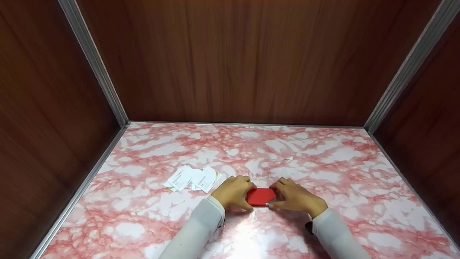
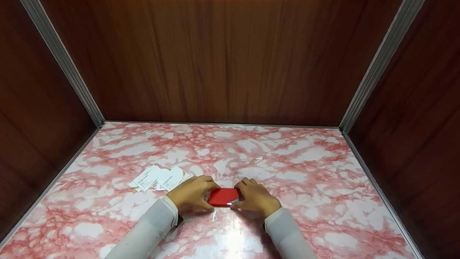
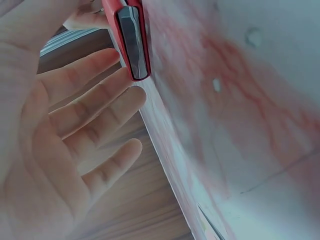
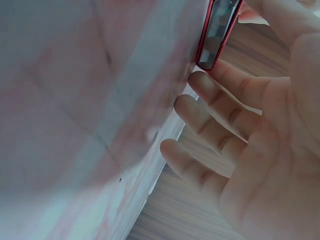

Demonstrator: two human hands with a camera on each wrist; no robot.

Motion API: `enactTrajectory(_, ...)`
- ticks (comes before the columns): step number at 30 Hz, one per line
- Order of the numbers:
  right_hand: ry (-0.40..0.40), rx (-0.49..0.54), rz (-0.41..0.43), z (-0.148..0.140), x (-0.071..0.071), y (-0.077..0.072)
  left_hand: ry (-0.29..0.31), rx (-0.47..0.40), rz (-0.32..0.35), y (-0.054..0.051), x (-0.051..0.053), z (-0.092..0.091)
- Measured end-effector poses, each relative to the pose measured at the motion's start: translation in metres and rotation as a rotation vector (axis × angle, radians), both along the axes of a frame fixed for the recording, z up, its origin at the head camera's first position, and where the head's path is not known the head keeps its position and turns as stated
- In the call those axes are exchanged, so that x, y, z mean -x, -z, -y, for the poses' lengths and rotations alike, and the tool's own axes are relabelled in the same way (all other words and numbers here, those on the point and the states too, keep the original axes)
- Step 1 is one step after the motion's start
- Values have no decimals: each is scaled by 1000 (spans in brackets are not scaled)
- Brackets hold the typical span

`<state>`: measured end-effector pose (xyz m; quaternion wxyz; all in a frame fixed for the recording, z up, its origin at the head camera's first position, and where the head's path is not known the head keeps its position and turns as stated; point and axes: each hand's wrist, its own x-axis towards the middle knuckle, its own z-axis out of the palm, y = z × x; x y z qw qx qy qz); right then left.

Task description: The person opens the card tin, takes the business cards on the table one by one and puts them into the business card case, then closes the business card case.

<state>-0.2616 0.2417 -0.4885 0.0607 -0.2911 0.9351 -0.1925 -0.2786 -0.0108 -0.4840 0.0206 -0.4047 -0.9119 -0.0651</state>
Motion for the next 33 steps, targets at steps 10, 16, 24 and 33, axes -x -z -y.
enactTrajectory(10,-1,42,40,-1,2,-1,-11,-56,31,-1,1,-4)
enactTrajectory(16,15,61,63,-2,3,1,-7,-81,83,0,3,-7)
enactTrajectory(24,8,56,97,-1,6,-3,14,-69,63,-1,7,-9)
enactTrajectory(33,-12,41,96,-1,12,-3,30,-57,40,-3,7,-10)
